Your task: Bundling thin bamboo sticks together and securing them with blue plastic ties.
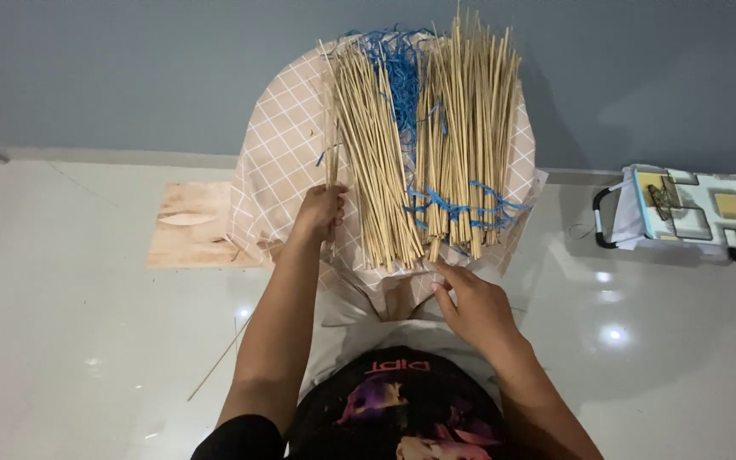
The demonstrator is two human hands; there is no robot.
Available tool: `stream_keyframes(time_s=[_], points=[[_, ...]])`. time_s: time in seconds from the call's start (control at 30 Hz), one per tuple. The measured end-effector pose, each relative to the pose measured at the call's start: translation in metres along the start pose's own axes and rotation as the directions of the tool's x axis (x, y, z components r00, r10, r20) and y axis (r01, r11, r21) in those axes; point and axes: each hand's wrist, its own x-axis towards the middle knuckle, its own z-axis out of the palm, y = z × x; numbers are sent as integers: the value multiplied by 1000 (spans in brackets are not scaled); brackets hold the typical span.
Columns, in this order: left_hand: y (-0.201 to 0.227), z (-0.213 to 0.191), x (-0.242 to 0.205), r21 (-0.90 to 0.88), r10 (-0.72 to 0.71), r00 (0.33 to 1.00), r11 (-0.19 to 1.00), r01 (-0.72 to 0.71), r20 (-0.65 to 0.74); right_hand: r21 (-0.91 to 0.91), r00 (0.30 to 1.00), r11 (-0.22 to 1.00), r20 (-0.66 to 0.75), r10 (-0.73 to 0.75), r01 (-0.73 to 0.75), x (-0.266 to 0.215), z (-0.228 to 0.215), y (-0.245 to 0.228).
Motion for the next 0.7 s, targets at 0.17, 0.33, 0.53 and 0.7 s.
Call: stream_keyframes(time_s=[0.17, 0.33, 0.53, 0.7], points=[[1, -6, 0, 50, 30, 998, 998, -28, -47, 32, 1000, 999, 23, -4, 3, 4, 1, -3], [15, -5, -9, 75, 145, 988, 987, -141, -50, 13, 992, 992, 15, -124, 124, 30, 8, -18], [19, -2, -15, 171, 211, 977, 964, -201, -41, -47, 993, 992, -24, -114, 113, 98, 24, -43], [24, -1, -29, 67, 184, 983, 981, -182, -22, -148, 979, 979, 170, -114, 140, 160, 71, -39]])
